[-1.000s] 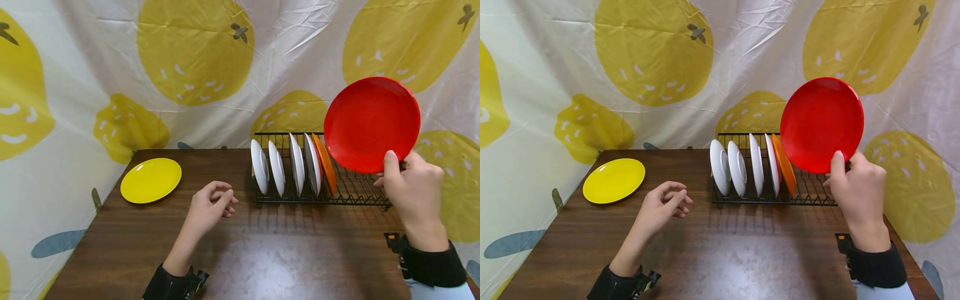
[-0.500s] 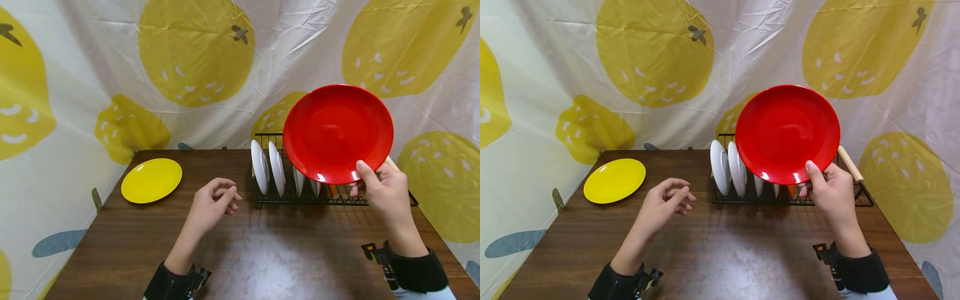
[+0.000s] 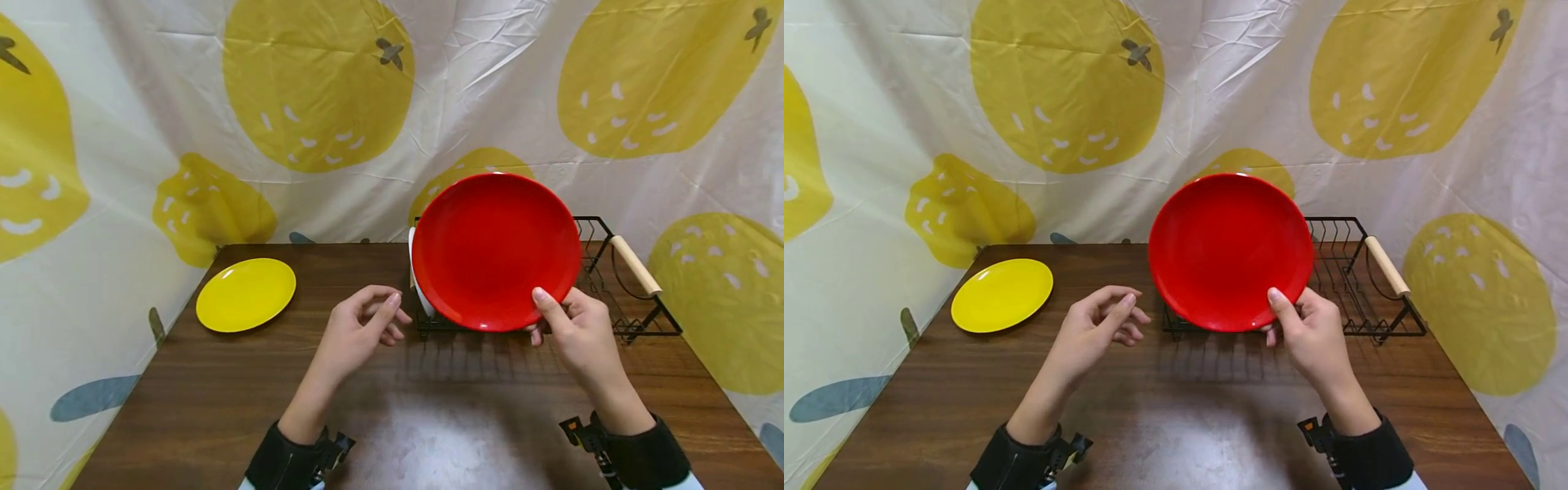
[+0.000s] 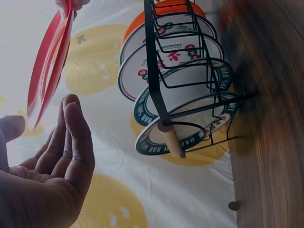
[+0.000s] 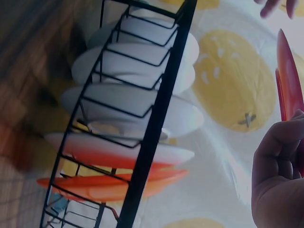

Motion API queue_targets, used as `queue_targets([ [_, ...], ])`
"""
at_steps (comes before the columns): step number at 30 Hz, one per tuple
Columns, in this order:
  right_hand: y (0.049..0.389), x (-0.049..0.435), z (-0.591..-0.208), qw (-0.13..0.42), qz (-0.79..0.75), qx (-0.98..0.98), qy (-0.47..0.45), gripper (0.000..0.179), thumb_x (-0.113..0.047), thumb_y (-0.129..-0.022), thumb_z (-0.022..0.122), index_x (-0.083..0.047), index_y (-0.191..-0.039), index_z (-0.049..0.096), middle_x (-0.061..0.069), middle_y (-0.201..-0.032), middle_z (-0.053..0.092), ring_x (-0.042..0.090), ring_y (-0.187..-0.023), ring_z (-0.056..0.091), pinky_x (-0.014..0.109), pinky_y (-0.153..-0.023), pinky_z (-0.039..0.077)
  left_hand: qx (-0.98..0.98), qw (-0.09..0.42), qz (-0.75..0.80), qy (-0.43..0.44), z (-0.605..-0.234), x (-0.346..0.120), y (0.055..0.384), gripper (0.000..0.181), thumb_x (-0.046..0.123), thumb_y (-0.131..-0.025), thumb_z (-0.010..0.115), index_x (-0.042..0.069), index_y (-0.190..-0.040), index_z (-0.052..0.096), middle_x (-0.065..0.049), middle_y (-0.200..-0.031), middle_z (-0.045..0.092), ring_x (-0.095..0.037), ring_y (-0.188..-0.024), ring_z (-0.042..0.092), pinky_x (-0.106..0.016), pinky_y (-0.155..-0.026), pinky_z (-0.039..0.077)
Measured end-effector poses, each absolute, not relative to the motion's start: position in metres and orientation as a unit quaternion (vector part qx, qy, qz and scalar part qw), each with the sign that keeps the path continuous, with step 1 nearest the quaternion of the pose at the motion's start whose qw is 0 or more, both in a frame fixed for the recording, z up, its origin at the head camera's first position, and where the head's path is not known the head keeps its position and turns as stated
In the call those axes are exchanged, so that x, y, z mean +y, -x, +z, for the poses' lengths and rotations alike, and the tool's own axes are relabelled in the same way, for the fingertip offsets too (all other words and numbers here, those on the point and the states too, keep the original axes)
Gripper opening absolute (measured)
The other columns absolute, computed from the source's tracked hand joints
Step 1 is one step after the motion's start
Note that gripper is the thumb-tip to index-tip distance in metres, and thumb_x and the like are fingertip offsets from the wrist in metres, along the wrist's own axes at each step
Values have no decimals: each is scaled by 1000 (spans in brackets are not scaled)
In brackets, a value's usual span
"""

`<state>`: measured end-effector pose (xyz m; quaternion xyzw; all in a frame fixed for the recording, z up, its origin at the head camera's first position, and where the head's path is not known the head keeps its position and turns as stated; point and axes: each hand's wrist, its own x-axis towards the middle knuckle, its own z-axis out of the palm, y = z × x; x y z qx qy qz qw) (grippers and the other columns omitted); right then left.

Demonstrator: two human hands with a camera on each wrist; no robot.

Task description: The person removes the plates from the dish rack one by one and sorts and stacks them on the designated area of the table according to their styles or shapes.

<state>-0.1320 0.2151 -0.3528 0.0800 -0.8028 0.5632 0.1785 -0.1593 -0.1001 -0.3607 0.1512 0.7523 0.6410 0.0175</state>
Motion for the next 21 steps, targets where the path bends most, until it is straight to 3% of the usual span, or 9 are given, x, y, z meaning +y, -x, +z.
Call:
queue_targets([
  [11, 125, 200, -360, 151, 571, -801, -103, 26, -13, -109, 61, 7, -93, 64, 0, -61, 64, 18, -50, 61, 29, -48, 51, 740, 29, 653, -160, -363, -96, 159, 36, 22, -107, 65, 0, -136, 62, -26, -103, 78, -17, -69, 74, -36, -72, 68],
  [21, 123, 197, -367, 141, 551, -813, -124, 24, -12, -107, 63, 4, -90, 67, 8, -61, 64, 17, -50, 60, 30, -45, 49, 739, 18, 653, -166, -365, -96, 157, 27, 17, -105, 69, 3, -127, 66, -24, -96, 78, -21, -70, 74, -32, -70, 67],
])
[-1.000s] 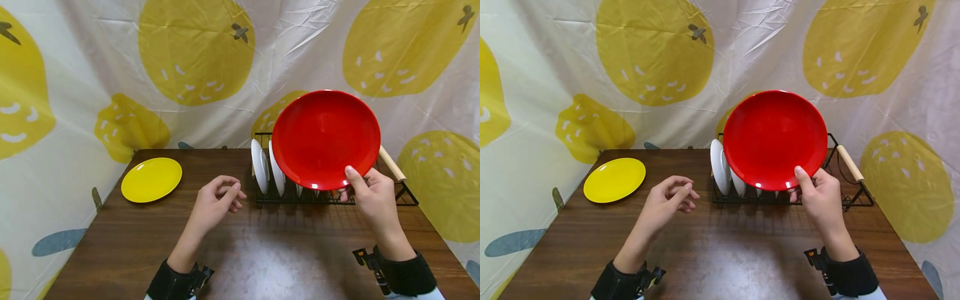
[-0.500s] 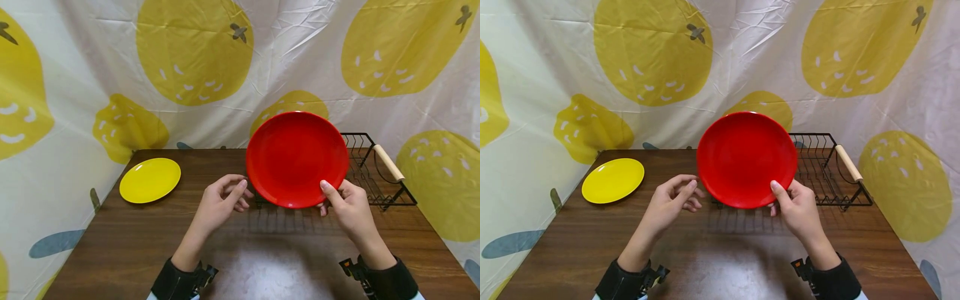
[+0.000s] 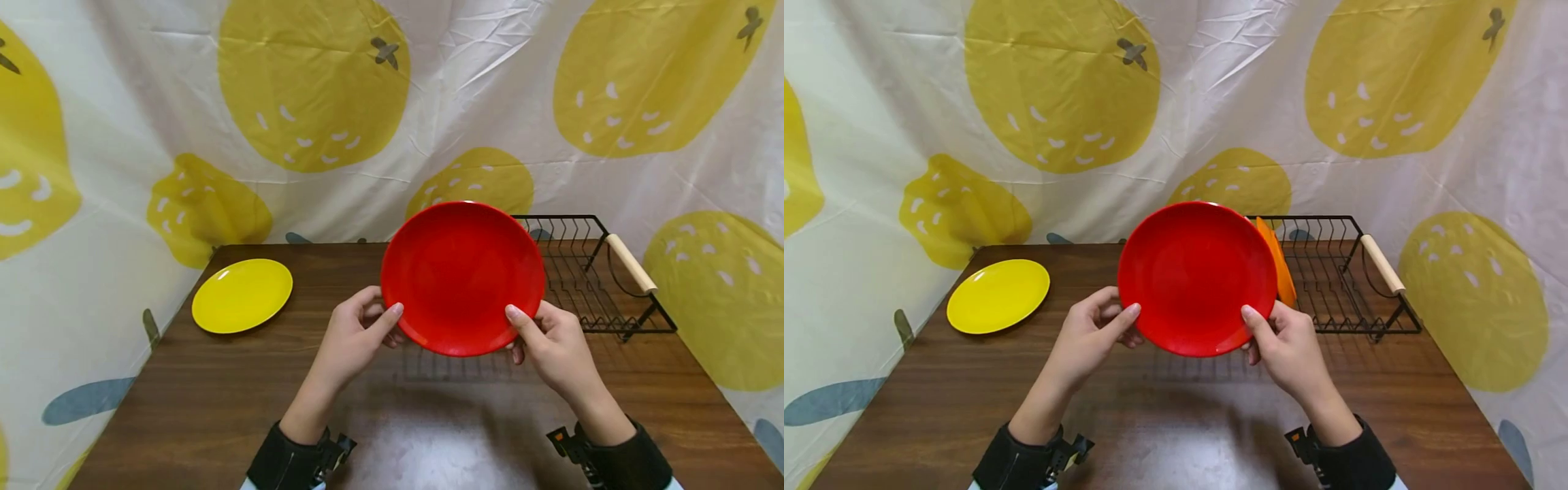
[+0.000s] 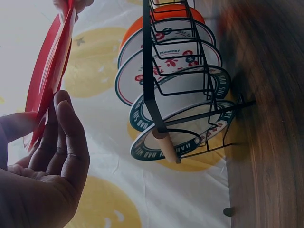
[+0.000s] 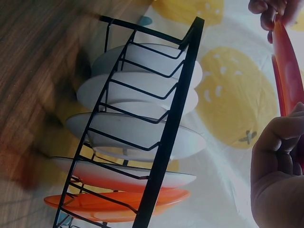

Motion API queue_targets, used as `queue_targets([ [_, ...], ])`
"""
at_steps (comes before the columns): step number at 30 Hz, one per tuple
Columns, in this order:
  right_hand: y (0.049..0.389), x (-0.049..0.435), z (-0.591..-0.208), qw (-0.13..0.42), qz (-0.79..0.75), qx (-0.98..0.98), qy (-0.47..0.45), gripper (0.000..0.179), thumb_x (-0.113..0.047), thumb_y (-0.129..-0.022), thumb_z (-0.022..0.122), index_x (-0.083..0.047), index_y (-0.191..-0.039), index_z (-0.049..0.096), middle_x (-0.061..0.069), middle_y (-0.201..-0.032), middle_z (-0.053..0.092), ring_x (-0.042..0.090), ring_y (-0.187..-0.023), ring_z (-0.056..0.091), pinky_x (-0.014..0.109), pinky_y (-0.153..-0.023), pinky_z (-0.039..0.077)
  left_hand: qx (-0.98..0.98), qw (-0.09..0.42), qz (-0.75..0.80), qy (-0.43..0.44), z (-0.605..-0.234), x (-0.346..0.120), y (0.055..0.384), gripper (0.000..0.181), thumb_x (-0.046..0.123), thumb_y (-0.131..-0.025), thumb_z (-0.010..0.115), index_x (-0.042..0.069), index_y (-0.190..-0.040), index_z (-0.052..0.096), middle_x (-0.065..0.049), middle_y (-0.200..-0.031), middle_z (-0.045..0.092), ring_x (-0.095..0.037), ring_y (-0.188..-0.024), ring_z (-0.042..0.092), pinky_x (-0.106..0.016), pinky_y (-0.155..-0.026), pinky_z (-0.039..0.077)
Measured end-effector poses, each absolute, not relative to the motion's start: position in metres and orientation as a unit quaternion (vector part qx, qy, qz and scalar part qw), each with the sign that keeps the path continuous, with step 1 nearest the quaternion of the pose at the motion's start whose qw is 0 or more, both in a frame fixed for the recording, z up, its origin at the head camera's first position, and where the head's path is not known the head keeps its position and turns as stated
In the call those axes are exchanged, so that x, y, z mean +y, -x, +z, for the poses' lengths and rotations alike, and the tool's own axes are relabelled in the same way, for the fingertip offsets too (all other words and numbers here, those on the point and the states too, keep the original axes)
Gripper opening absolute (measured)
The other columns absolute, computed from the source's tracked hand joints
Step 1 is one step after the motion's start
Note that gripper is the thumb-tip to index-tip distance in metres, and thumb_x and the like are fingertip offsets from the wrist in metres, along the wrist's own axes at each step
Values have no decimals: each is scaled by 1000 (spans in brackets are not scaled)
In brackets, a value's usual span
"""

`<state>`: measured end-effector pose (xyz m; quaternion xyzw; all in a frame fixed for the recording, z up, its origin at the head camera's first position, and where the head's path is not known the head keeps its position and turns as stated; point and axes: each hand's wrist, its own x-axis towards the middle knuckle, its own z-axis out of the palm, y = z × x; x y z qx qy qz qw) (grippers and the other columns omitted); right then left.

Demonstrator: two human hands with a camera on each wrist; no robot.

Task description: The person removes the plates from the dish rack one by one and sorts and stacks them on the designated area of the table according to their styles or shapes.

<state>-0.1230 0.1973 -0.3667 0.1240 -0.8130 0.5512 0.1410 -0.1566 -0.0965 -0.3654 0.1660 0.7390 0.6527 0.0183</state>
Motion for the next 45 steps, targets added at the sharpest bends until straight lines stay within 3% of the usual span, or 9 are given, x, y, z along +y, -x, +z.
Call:
queue_targets([
  [8, 124, 202, -366, 149, 537, -817, -146, 19, -8, -107, 63, 3, -93, 69, 7, -62, 66, 15, -48, 59, 28, -44, 51, 749, 23, 643, -161, -369, -94, 159, 26, 14, -104, 68, 2, -127, 66, -22, -96, 79, -34, -74, 74, -31, -70, 66],
  [23, 120, 204, -373, 98, 539, -826, -128, 24, -13, -108, 63, 4, -91, 67, 7, -63, 65, 15, -49, 58, 30, -46, 51, 768, 21, 620, -158, -375, -95, 156, 34, 20, -106, 67, 5, -135, 64, -18, -88, 78, -20, -68, 71, -28, -68, 64],
  [31, 121, 206, -374, 72, 545, -826, -121, 25, -15, -108, 62, 5, -94, 66, 4, -64, 65, 15, -50, 56, 30, -48, 53, 781, 21, 600, -170, -375, -95, 158, 27, 18, -105, 67, 1, -126, 67, -16, -84, 78, -18, -67, 70, -26, -67, 63],
  [36, 124, 206, -378, 48, 549, -827, -107, 27, -17, -108, 63, 6, -94, 66, 8, -64, 64, 14, -50, 55, 31, -48, 53, 786, 32, 594, -166, -379, -97, 157, 25, 16, -104, 68, -1, -122, 66, -15, -82, 77, -17, -65, 70, -26, -66, 63],
  [45, 124, 207, -380, 39, 548, -830, -98, 29, -19, -108, 63, 6, -93, 65, 11, -64, 65, 13, -50, 55, 31, -48, 53, 793, 38, 585, -166, -382, -96, 158, 27, 15, -104, 68, 0, -126, 66, -15, -82, 78, -19, -64, 70, -26, -65, 63],
])
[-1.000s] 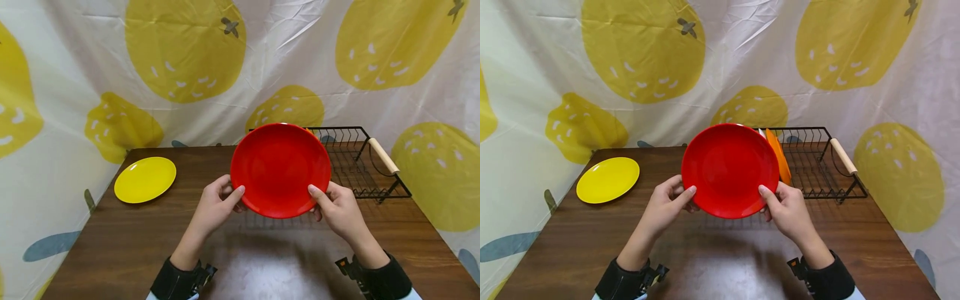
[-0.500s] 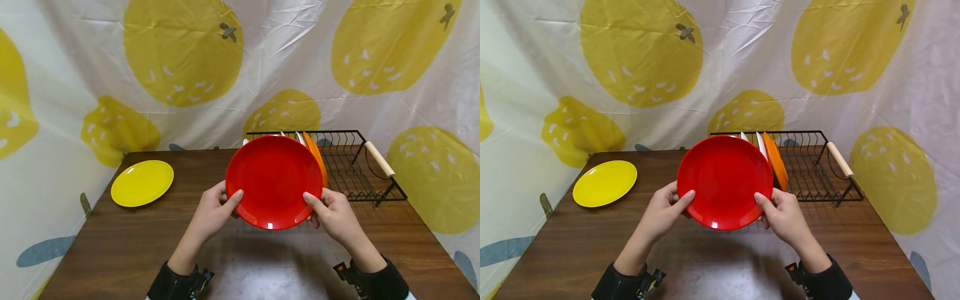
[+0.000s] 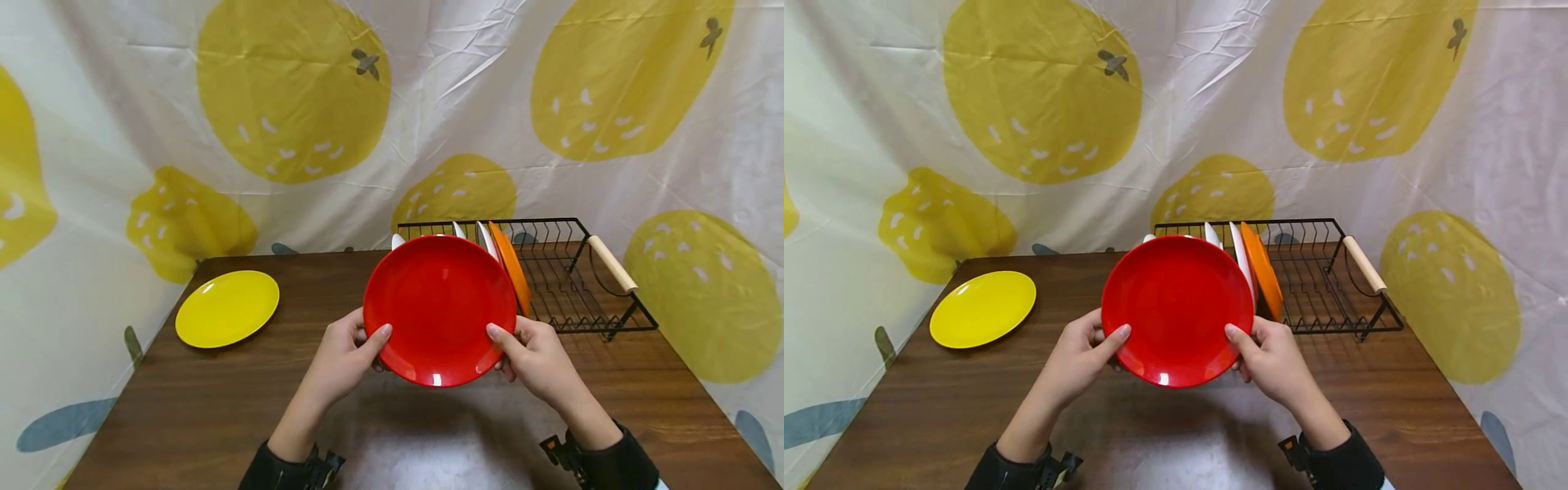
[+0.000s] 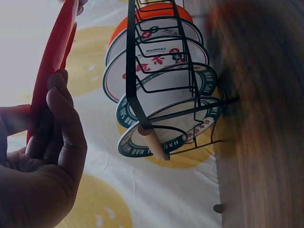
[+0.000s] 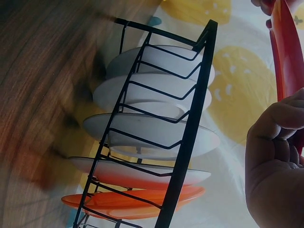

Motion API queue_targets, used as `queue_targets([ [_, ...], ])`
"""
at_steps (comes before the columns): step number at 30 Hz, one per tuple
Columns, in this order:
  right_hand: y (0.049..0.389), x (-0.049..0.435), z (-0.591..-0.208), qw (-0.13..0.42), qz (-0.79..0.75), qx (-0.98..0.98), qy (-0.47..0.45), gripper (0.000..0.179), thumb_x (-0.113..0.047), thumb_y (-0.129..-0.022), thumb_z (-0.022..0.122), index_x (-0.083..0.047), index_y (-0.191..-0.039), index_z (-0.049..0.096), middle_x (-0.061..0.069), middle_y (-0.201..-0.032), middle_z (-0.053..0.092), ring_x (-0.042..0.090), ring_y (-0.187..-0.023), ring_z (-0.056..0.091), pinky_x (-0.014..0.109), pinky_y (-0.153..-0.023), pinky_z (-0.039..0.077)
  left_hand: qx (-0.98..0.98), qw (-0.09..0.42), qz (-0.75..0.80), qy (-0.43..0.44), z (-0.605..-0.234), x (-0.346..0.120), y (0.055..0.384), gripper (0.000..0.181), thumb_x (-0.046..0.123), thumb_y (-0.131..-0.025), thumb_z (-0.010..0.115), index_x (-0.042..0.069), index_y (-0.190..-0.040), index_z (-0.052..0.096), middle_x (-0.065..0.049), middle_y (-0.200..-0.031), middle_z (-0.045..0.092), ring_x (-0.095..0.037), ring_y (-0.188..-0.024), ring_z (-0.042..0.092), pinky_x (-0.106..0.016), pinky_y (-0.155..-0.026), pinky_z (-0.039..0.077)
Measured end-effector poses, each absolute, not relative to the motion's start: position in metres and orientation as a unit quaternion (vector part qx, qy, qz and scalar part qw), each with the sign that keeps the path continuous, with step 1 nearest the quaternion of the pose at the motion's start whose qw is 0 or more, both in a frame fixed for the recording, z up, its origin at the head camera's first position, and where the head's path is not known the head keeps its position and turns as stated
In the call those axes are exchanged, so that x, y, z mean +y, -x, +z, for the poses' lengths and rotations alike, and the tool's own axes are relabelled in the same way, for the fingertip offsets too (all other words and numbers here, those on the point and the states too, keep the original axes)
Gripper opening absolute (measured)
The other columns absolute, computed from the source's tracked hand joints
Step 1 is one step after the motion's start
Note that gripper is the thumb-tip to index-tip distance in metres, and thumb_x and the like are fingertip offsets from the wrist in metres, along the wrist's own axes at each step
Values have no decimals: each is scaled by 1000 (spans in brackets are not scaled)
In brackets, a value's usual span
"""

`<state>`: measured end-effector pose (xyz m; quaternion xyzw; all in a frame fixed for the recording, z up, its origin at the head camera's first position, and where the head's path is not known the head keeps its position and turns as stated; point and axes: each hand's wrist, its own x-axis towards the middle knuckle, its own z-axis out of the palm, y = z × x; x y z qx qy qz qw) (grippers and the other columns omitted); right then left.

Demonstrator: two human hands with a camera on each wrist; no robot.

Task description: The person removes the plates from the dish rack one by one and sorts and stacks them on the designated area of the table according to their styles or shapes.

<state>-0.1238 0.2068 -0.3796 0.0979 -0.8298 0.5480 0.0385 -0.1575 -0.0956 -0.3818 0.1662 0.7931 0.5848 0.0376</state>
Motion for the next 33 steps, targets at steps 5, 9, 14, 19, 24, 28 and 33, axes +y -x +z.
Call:
queue_targets([
  [5, 123, 206, -380, 38, 547, -830, -101, 29, -18, -108, 63, 6, -92, 64, 8, -63, 63, 13, -49, 55, 29, -47, 52, 792, 38, 585, -170, -383, -96, 157, 25, 16, -105, 67, 0, -125, 66, -14, -82, 78, -19, -64, 70, -27, -64, 63],
  [9, 123, 206, -380, 35, 547, -830, -104, 29, -18, -108, 63, 6, -92, 64, 9, -63, 64, 12, -49, 55, 29, -47, 52, 792, 38, 585, -171, -383, -96, 157, 22, 15, -105, 67, 0, -120, 66, -14, -80, 78, -17, -63, 70, -29, -63, 63],
  [14, 123, 206, -380, 28, 543, -833, -101, 29, -19, -108, 63, 5, -93, 64, 9, -63, 64, 12, -50, 55, 28, -48, 52, 790, 42, 586, -173, -384, -97, 157, 22, 16, -105, 67, 0, -119, 66, -14, -79, 77, -18, -63, 70, -29, -64, 63],
  [19, 123, 205, -380, 17, 542, -835, -91, 29, -20, -108, 63, 6, -93, 64, 9, -64, 64, 12, -50, 56, 28, -48, 51, 793, 48, 584, -168, -386, -98, 157, 24, 17, -105, 67, 0, -122, 66, -14, -79, 77, -21, -63, 69, -26, -63, 62],
  [24, 124, 205, -380, 9, 540, -837, -86, 29, -20, -108, 63, 6, -94, 64, 10, -64, 64, 13, -50, 57, 29, -48, 52, 794, 50, 584, -164, -386, -98, 157, 24, 16, -105, 67, 0, -123, 66, -13, -80, 77, -24, -64, 70, -26, -63, 62],
  [28, 127, 205, -380, 2, 539, -838, -88, 30, -22, -108, 63, 5, -96, 64, 11, -66, 65, 14, -51, 58, 28, -48, 52, 786, 46, 596, -161, -385, -99, 157, 26, 15, -104, 68, 0, -125, 65, -15, -80, 77, -24, -62, 71, -26, -63, 63],
  [33, 128, 205, -382, -10, 550, -830, -93, 33, -26, -109, 62, 5, -100, 65, 11, -71, 71, 15, -53, 59, 29, -51, 55, 769, 42, 621, -148, -384, -99, 156, 30, 15, -104, 69, 0, -130, 63, -18, -79, 75, -25, -58, 72, -28, -61, 64],
])
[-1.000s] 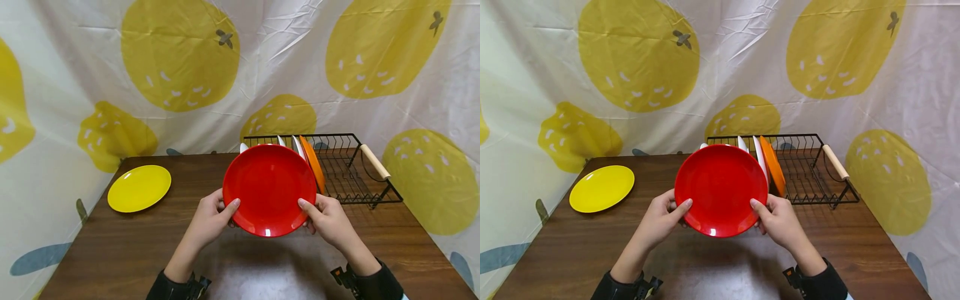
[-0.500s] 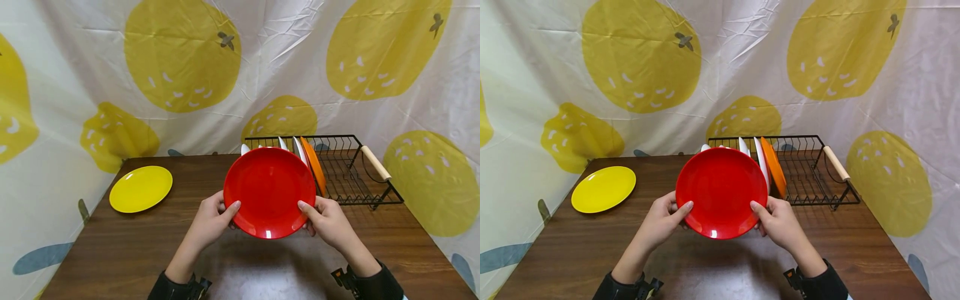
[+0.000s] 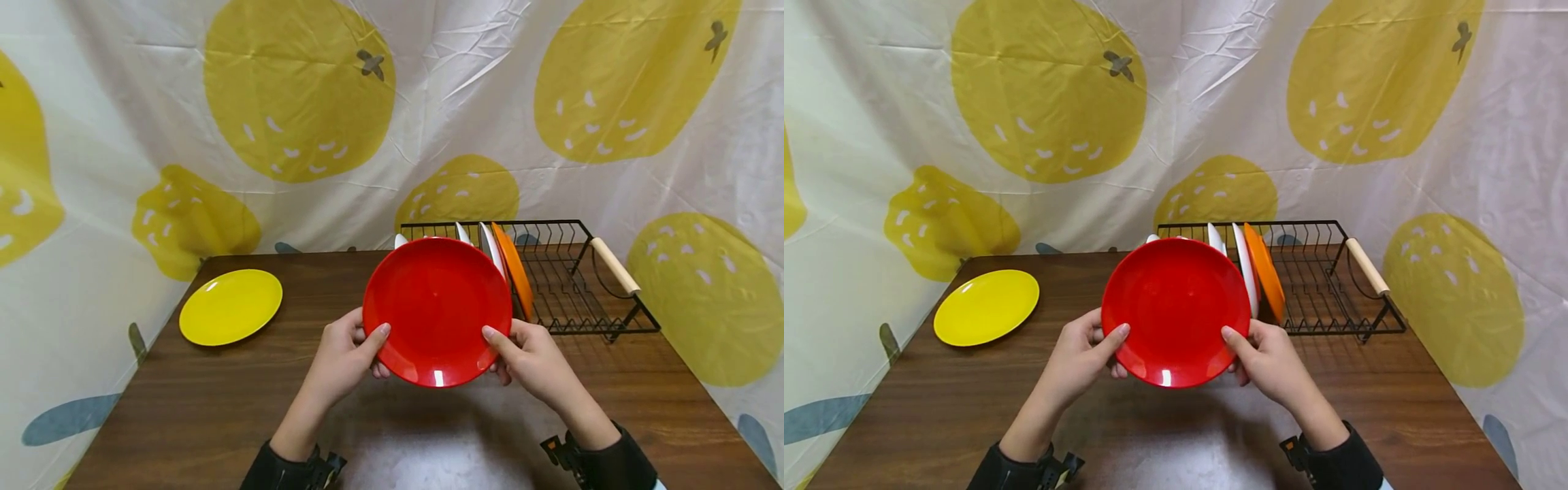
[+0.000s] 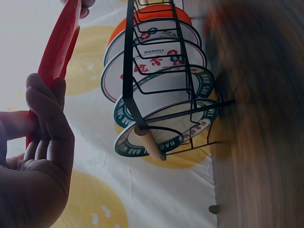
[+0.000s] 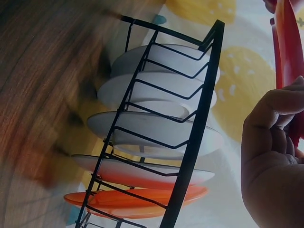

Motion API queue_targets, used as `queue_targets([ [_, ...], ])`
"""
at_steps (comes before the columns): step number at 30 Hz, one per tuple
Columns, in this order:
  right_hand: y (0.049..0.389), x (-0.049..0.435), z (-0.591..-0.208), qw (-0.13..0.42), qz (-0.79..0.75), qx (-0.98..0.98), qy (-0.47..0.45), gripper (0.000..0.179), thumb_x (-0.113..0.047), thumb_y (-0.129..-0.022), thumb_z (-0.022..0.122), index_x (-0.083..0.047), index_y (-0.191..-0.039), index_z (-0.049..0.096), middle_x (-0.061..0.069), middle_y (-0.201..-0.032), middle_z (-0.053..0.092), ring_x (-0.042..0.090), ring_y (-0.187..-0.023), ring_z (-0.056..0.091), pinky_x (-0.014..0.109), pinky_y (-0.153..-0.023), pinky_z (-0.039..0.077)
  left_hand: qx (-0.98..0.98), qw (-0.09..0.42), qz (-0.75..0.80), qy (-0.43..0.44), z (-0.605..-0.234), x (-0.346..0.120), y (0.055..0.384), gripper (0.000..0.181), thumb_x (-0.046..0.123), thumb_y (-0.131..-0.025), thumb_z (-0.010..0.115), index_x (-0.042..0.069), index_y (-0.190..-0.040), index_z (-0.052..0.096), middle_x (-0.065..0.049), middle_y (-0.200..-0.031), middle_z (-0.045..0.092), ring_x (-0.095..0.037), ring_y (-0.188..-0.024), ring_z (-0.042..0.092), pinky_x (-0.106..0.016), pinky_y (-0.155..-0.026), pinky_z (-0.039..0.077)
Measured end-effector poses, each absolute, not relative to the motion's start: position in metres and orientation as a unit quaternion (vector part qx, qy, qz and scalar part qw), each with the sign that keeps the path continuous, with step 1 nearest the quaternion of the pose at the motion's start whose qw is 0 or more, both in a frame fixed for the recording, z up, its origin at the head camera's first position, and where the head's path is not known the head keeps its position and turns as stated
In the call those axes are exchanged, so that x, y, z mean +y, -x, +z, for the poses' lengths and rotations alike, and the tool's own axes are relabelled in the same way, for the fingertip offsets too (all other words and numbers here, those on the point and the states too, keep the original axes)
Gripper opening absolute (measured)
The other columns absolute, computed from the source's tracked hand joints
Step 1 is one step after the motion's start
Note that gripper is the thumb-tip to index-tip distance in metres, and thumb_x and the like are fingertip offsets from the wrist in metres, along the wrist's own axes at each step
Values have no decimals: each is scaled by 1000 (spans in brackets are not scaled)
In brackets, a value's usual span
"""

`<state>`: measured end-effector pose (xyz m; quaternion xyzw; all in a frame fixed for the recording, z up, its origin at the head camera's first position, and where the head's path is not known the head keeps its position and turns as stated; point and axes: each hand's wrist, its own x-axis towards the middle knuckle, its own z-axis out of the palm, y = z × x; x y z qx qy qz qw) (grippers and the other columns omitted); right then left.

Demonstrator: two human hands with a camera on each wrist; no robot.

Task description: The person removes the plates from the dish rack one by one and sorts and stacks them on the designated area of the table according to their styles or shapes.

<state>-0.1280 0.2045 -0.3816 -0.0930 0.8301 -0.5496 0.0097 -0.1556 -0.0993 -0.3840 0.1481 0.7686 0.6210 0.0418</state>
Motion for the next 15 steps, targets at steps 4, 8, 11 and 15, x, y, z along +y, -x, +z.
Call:
queue_targets([
  [4, 129, 201, -381, 2, -554, 828, 87, 34, -28, -109, 62, 5, -101, 66, 9, -71, 72, 16, -53, 60, 30, -51, 56, 762, 31, 631, -139, -384, -101, 155, 31, 16, -104, 69, 1, -131, 64, -19, -80, 76, -24, -58, 72, -27, -62, 64],
  [8, 131, 198, -376, -21, -549, 831, 89, 34, -30, -109, 62, 3, -102, 66, 13, -72, 68, 18, -55, 61, 31, -53, 59, 754, 19, 641, -141, -382, -103, 156, 30, 16, -105, 68, 0, -130, 63, -22, -84, 76, -22, -59, 72, -28, -64, 65],
  [11, 132, 200, -370, -58, -535, 838, 95, 33, -32, -110, 59, 0, -107, 67, 14, -72, 65, 19, -56, 62, 33, -53, 60, 752, 0, 644, -138, -378, -107, 159, 28, 16, -105, 68, -2, -127, 63, -24, -85, 76, -20, -58, 72, -27, -64, 65],
  [15, 138, 208, -361, -111, -487, 864, 59, 37, -38, -112, 55, -4, -117, 68, 10, -75, 65, 16, -56, 64, 31, -54, 58, 746, -18, 659, -90, -372, -119, 167, 31, 15, -106, 67, -4, -129, 63, -19, -82, 76, -18, -58, 72, -27, -64, 65],
])
